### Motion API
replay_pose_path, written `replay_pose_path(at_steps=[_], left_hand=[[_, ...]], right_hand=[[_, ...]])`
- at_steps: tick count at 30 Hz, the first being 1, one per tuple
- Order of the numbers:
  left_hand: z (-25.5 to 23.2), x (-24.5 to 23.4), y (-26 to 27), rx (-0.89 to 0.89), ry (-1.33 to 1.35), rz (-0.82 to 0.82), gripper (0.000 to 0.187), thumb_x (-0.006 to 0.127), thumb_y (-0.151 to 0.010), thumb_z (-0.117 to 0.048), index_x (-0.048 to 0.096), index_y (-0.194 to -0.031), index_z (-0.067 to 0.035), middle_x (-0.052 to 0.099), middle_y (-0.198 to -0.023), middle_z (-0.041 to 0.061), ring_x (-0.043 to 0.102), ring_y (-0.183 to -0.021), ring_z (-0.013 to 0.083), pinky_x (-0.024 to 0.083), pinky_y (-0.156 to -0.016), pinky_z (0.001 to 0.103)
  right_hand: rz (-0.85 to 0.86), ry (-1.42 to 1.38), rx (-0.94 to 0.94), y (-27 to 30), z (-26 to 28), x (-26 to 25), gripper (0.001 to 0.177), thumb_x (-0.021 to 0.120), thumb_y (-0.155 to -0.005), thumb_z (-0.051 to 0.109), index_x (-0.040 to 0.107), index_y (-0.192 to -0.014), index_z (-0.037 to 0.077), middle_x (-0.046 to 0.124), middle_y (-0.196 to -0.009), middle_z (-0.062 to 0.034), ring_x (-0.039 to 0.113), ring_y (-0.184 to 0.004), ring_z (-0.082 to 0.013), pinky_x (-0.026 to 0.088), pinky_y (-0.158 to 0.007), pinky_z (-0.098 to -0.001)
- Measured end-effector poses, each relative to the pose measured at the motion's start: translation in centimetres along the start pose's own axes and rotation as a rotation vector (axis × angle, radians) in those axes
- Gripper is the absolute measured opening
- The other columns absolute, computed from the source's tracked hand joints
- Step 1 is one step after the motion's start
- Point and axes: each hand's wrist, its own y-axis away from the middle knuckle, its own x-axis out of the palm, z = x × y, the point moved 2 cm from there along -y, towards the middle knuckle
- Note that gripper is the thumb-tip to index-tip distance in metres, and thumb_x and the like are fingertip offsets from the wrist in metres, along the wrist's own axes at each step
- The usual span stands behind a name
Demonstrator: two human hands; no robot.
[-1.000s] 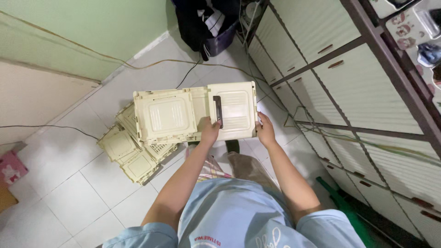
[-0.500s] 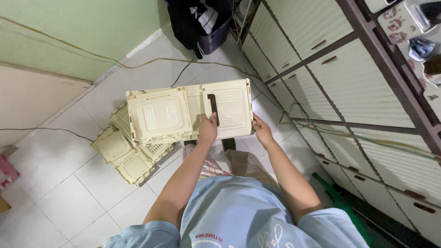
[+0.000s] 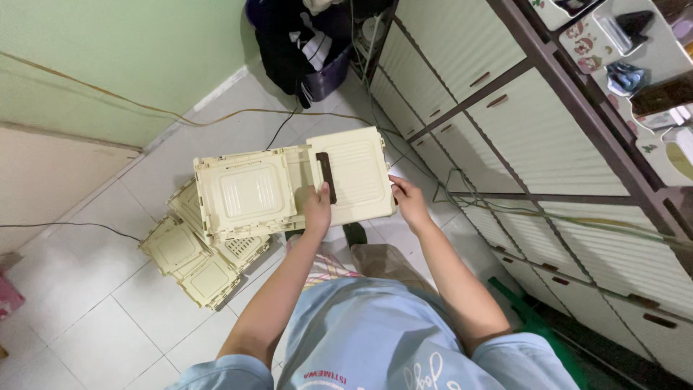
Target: The person assembles collapsible plastic crates by unfolding the sides, inserting the base panel, and closing the lid. The person repeats this process for multiple crates, stacking the finished ones.
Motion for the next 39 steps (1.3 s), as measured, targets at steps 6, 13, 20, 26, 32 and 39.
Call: replay_pose_path(at_steps=[6, 13, 20, 26, 32, 39], left_hand=[[-3.1, -4.7, -0.5, 0.308, 0.167, 0.158, 0.049, 0.049, -0.107, -0.044, 0.057, -0.128, -0.001, 0.069, -0.107, 0.021, 0.067, -0.097, 0.0354, 0.053, -0.089, 0.046], [-4.2, -7.5, -3.1, 0.069, 0.548, 0.200, 0.062, 0.045, -0.106, -0.048, 0.053, -0.145, 0.001, 0.060, -0.123, 0.017, 0.062, -0.103, 0.0248, 0.054, -0.093, 0.039], [-4.3, -9.9, -2.3, -0.158, 0.893, 0.239, 0.064, 0.049, -0.102, -0.043, 0.042, -0.156, -0.010, 0.058, -0.143, 0.006, 0.059, -0.124, 0.0193, 0.050, -0.100, 0.034], [-3.0, -9.7, -2.4, 0.110, 0.141, 0.141, 0.068, 0.062, -0.094, -0.008, 0.043, -0.159, -0.012, 0.072, -0.121, 0.014, 0.071, -0.098, 0.0232, 0.057, -0.087, 0.034], [0.1, -8.4, -3.0, 0.291, -0.257, -0.026, 0.064, 0.073, -0.084, -0.005, 0.056, -0.146, -0.008, 0.068, -0.114, 0.018, 0.071, -0.080, 0.0282, 0.057, -0.078, 0.040], [-0.7, -7.9, -2.7, 0.337, -0.498, -0.077, 0.051, 0.076, -0.083, -0.006, 0.065, -0.133, -0.005, 0.062, -0.119, 0.016, 0.065, -0.100, 0.0326, 0.056, -0.083, 0.043]], right_hand=[[0.023, -0.091, -0.124, 0.7, 5.5, -0.2, 0.035, 0.065, -0.100, 0.008, 0.063, -0.134, 0.000, 0.068, -0.106, 0.0001, 0.062, -0.094, -0.0068, 0.051, -0.086, -0.0232], [0.061, 0.169, -0.535, 3.0, 12.5, 0.7, 0.019, 0.078, -0.089, 0.001, 0.076, -0.108, 0.001, 0.067, -0.098, -0.0045, 0.063, -0.088, -0.0138, 0.052, -0.079, -0.0267], [0.000, 0.523, -0.822, 5.0, 13.2, 3.0, 0.032, 0.078, -0.078, -0.006, 0.082, -0.103, 0.013, 0.070, -0.089, -0.0032, 0.065, -0.088, -0.0224, 0.053, -0.078, -0.0341], [0.073, 0.702, -0.864, 5.7, 9.8, 4.7, 0.035, 0.077, -0.073, -0.006, 0.082, -0.100, 0.015, 0.069, -0.090, -0.0005, 0.064, -0.088, -0.0213, 0.056, -0.077, -0.0350], [0.148, 0.765, -0.826, 5.2, 6.4, 5.8, 0.032, 0.075, -0.075, -0.006, 0.081, -0.100, 0.015, 0.068, -0.093, -0.0003, 0.064, -0.088, -0.0217, 0.057, -0.078, -0.0355], [0.246, 0.806, -0.784, 4.0, 4.1, 5.9, 0.031, 0.071, -0.078, -0.003, 0.079, -0.105, 0.011, 0.067, -0.097, -0.0047, 0.065, -0.094, -0.0266, 0.056, -0.081, -0.0397]])
